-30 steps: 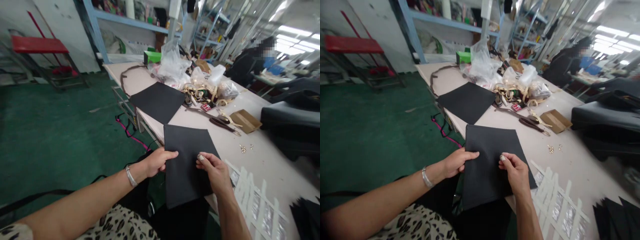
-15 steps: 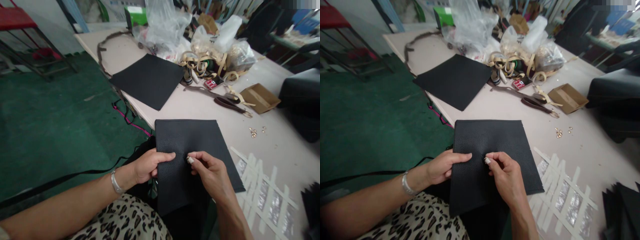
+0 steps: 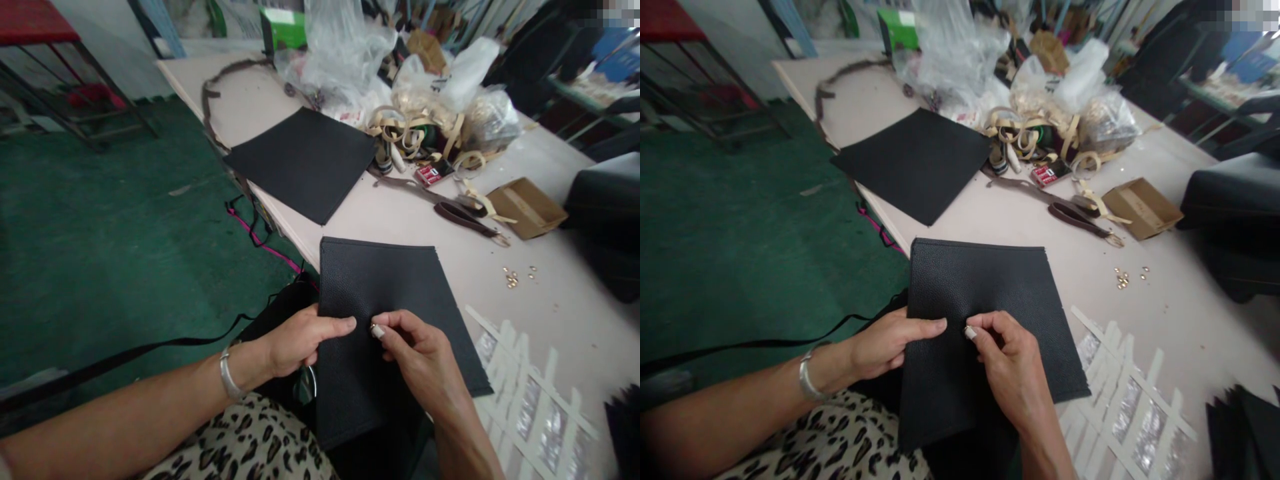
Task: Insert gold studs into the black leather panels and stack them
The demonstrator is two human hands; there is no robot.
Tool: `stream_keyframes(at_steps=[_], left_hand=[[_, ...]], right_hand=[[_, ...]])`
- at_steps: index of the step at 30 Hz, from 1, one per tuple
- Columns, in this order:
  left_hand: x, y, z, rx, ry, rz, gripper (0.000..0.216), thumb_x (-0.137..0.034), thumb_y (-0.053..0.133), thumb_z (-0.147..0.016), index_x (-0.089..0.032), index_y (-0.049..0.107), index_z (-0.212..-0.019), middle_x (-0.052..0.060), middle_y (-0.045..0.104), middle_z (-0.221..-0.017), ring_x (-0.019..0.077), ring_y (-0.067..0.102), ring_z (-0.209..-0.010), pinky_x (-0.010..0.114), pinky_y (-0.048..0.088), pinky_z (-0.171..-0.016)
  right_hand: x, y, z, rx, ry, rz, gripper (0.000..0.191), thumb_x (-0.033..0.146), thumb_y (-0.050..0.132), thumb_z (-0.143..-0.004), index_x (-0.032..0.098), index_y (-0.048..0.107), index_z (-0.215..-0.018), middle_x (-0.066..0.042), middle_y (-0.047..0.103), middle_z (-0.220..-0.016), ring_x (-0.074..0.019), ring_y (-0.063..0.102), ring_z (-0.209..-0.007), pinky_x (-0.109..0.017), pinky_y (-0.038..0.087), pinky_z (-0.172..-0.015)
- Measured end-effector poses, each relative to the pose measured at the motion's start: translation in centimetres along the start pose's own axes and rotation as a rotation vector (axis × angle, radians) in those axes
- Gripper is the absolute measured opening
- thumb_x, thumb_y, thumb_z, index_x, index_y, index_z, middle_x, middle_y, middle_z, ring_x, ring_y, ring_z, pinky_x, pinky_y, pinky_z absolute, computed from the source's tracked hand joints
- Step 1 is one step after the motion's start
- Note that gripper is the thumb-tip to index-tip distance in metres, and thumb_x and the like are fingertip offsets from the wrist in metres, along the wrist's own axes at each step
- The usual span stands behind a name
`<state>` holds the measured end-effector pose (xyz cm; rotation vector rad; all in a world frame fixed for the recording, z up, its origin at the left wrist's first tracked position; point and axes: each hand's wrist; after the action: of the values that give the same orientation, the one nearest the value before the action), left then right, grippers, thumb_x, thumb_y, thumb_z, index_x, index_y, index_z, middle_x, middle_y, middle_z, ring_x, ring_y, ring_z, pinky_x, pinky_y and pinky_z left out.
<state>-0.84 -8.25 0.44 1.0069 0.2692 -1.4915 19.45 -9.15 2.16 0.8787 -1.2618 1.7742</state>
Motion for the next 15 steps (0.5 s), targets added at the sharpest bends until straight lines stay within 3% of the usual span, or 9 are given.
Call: stream_keyframes(at_steps=[4,6,7,9,11,15], left_hand=[[-0.1,0.2,0.6,0.008,0.048,-0.101,0.032,-0.047,0.070,-0.076,-0.016,0.069,-0.086,-0.008,0.049,-0.052,0.0048,0.031,-0.035,0.017,0.020,-0.031],[-0.3,0.4,1.2,0.006,0.123,-0.196,0.032,-0.045,0.066,-0.082,-0.017,0.072,-0.096,-0.006,0.053,-0.054,0.0075,0.039,-0.039,0.017,0.029,-0.034],[-0.5,0.5,1.5,0.010,0.181,-0.242,0.032,-0.043,0.063,-0.085,-0.018,0.072,-0.103,-0.004,0.059,-0.060,0.0099,0.049,-0.047,0.018,0.038,-0.040],[-1.3,0.9,2.2,0.024,0.328,-0.345,0.033,-0.040,0.058,-0.092,-0.020,0.072,-0.113,0.001,0.072,-0.083,0.0164,0.066,-0.077,0.022,0.054,-0.067],[-2.6,1.3,3.0,0.027,0.493,-0.529,0.034,-0.035,0.050,-0.097,-0.024,0.069,-0.122,0.001,0.075,-0.107,0.0204,0.066,-0.102,0.027,0.052,-0.092],[-6.4,2.4,4.0,-0.025,0.834,-0.988,0.056,-0.017,0.047,-0.088,-0.030,0.052,-0.143,-0.002,0.062,-0.139,0.0237,0.063,-0.119,0.033,0.045,-0.107]], right_hand=[[-0.2,0.2,0.3,-0.023,0.028,-0.085,0.022,0.042,0.066,-0.087,0.021,0.064,-0.094,0.003,0.060,-0.076,-0.0124,0.055,-0.064,-0.025,0.047,-0.057],[-0.2,0.3,0.4,-0.026,0.016,-0.108,0.021,0.041,0.066,-0.086,0.021,0.060,-0.093,0.004,0.057,-0.073,-0.0123,0.054,-0.062,-0.024,0.046,-0.057],[-0.1,0.3,0.4,-0.033,0.000,-0.095,0.021,0.040,0.066,-0.086,0.021,0.059,-0.091,0.004,0.057,-0.072,-0.0123,0.053,-0.062,-0.024,0.045,-0.056],[0.4,0.3,0.2,-0.083,-0.053,-0.038,0.020,0.040,0.065,-0.087,0.021,0.059,-0.089,0.004,0.057,-0.070,-0.0121,0.052,-0.061,-0.024,0.044,-0.056],[1.5,0.0,-0.2,-0.173,-0.126,0.019,0.021,0.041,0.066,-0.087,0.021,0.059,-0.086,0.004,0.057,-0.068,-0.0117,0.051,-0.059,-0.023,0.041,-0.055],[3.8,-1.6,-1.1,-0.330,-0.299,0.042,0.020,0.041,0.066,-0.088,0.021,0.063,-0.088,0.002,0.063,-0.074,-0.0141,0.058,-0.067,-0.025,0.047,-0.063]])
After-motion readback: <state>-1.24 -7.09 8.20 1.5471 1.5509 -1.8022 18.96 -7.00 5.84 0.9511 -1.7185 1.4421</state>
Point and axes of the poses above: each hand's wrist, its own z-axis away from the middle knuckle, its own y-axis out of the palm, x = y × z
